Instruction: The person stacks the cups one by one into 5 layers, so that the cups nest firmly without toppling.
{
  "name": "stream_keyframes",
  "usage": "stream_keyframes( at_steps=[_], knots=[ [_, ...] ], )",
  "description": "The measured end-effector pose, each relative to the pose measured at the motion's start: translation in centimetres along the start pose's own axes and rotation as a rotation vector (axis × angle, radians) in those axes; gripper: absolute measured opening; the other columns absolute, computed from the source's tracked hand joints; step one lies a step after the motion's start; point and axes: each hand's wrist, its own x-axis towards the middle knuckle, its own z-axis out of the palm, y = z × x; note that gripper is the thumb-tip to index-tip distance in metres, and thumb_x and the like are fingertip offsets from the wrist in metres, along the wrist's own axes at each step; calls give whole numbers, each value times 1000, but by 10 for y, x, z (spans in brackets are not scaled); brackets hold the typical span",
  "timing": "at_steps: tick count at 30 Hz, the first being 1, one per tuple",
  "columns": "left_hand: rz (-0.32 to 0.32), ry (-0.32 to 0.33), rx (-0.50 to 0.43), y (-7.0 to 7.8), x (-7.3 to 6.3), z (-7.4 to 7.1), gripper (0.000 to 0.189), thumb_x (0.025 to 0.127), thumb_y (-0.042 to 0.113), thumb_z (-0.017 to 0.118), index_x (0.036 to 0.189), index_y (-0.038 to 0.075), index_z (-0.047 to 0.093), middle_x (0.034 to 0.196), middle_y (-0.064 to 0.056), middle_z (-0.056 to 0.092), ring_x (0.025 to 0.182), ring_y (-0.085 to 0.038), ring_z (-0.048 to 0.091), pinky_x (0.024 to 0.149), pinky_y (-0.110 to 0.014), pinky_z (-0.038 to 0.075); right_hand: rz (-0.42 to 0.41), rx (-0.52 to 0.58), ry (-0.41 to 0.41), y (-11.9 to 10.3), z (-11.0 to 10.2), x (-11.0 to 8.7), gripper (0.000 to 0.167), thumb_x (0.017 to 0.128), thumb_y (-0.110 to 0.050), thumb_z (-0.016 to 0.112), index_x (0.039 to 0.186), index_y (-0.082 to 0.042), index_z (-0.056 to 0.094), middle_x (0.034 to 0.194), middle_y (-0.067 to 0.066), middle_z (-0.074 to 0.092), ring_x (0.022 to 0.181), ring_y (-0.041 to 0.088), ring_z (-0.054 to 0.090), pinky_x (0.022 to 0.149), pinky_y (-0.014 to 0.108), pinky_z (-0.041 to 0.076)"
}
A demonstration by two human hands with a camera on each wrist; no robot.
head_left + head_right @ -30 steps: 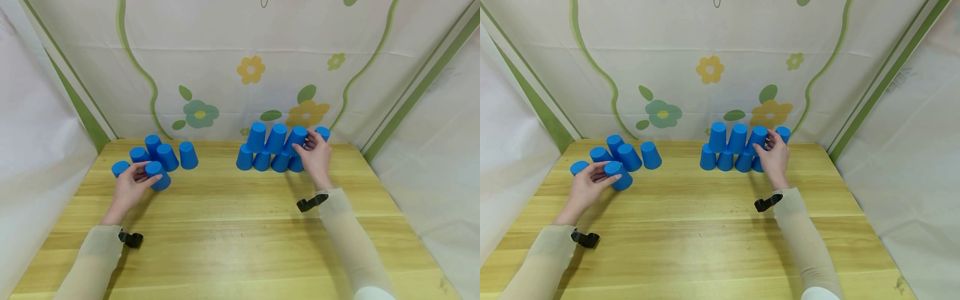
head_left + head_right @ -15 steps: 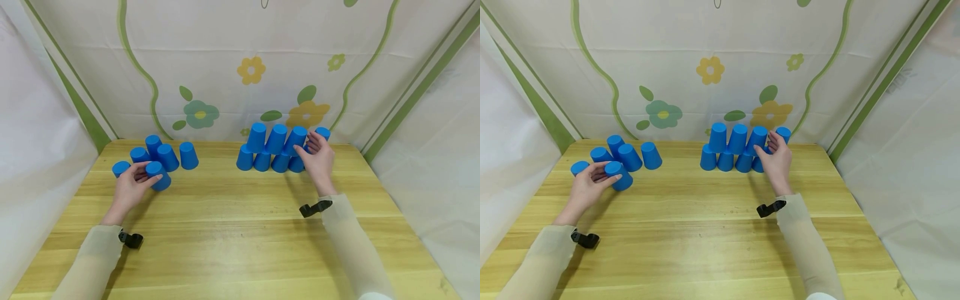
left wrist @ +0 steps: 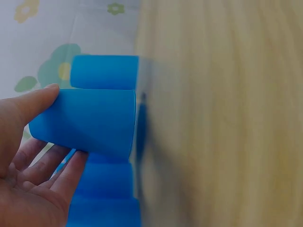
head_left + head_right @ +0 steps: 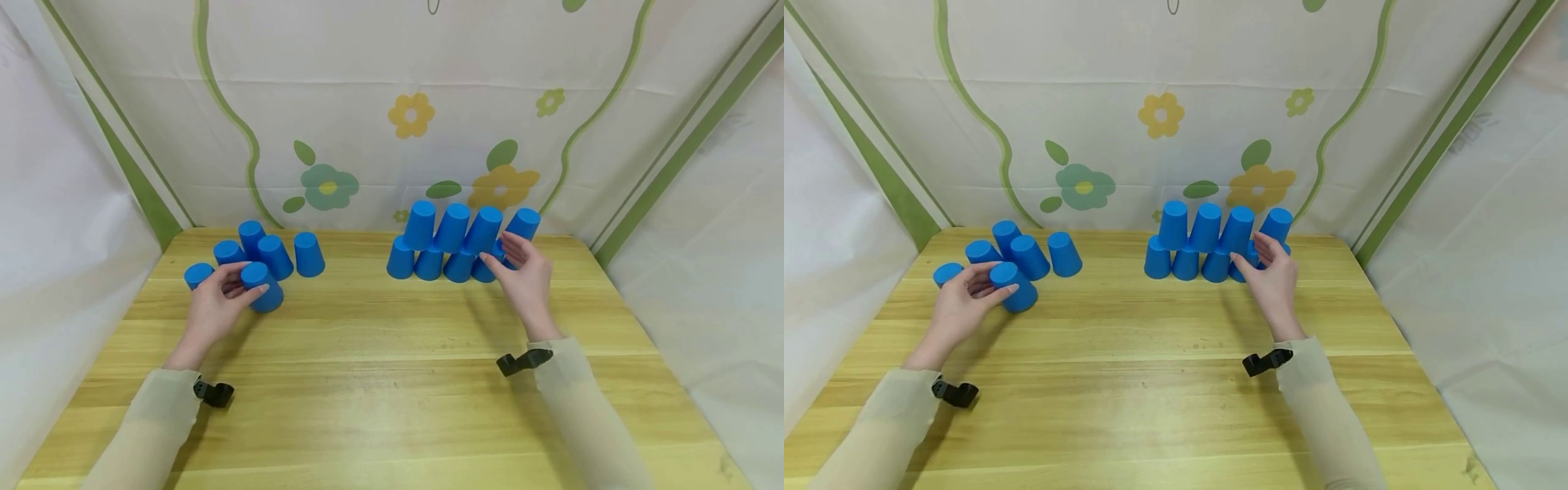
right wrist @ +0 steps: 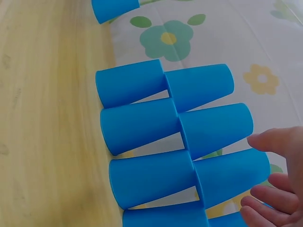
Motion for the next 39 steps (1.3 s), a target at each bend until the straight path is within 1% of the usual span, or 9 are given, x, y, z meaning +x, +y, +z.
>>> stream_keyframes(
  at_steps=[5,9,18,24,29,31,33,36,39],
  knots=[
    [54,-7,-8,21,6,3,60,93,33,77,140,3,55,127,-18,63,119,-34,62,97,-43,52,10,-23,-32,7,1,-6,61,89,-34,82,136,-1,62,135,15,63,124,34,60,103,51,48],
    [81,-40,-26,43,16,7,61,93,33,78,141,5,55,131,-15,62,121,-32,60,100,-49,50,34,-31,-52,12,3,-10,60,89,-35,82,135,-1,63,136,14,63,125,34,59,104,50,48],
    [199,-78,-74,88,46,27,57,91,36,79,139,14,59,127,-4,65,117,-21,61,99,-44,52,69,-26,-109,17,4,-16,62,88,-37,82,137,-4,62,137,13,62,126,32,59,105,51,47],
    [273,-90,-102,123,66,42,57,90,34,80,139,13,60,126,-5,66,115,-22,63,100,-44,52,63,-15,-152,18,5,-19,64,89,-38,82,139,-5,61,138,11,62,126,32,58,105,51,46],
    [361,-110,-134,153,83,54,54,90,29,81,137,11,62,124,-5,68,112,-19,65,98,-40,54,80,-13,-189,17,8,-24,63,89,-38,81,139,-7,60,139,10,61,128,31,57,107,51,45],
    [394,-114,-145,164,91,58,53,90,28,81,137,11,62,124,-4,68,112,-17,65,97,-39,54,86,-12,-201,15,9,-26,65,88,-42,81,139,-7,61,139,9,61,128,30,57,107,50,45],
    [409,-116,-155,174,98,62,54,90,27,81,138,10,62,124,-4,69,111,-16,66,97,-39,54,93,-9,-216,14,12,-28,67,88,-45,81,139,-8,60,139,8,61,129,28,57,107,49,45],
    [400,-124,-150,188,108,68,56,90,31,81,140,12,62,125,-3,68,110,-15,66,96,-36,54,81,1,-241,14,16,-31,68,88,-46,80,140,-7,60,139,9,61,129,28,56,108,48,45],
    [375,-140,-154,201,116,75,57,91,34,80,141,15,61,126,-2,68,109,-14,66,95,-32,54,66,7,-271,15,19,-34,64,90,-39,80,140,-6,60,139,9,61,129,28,56,108,49,44]
  ],
)
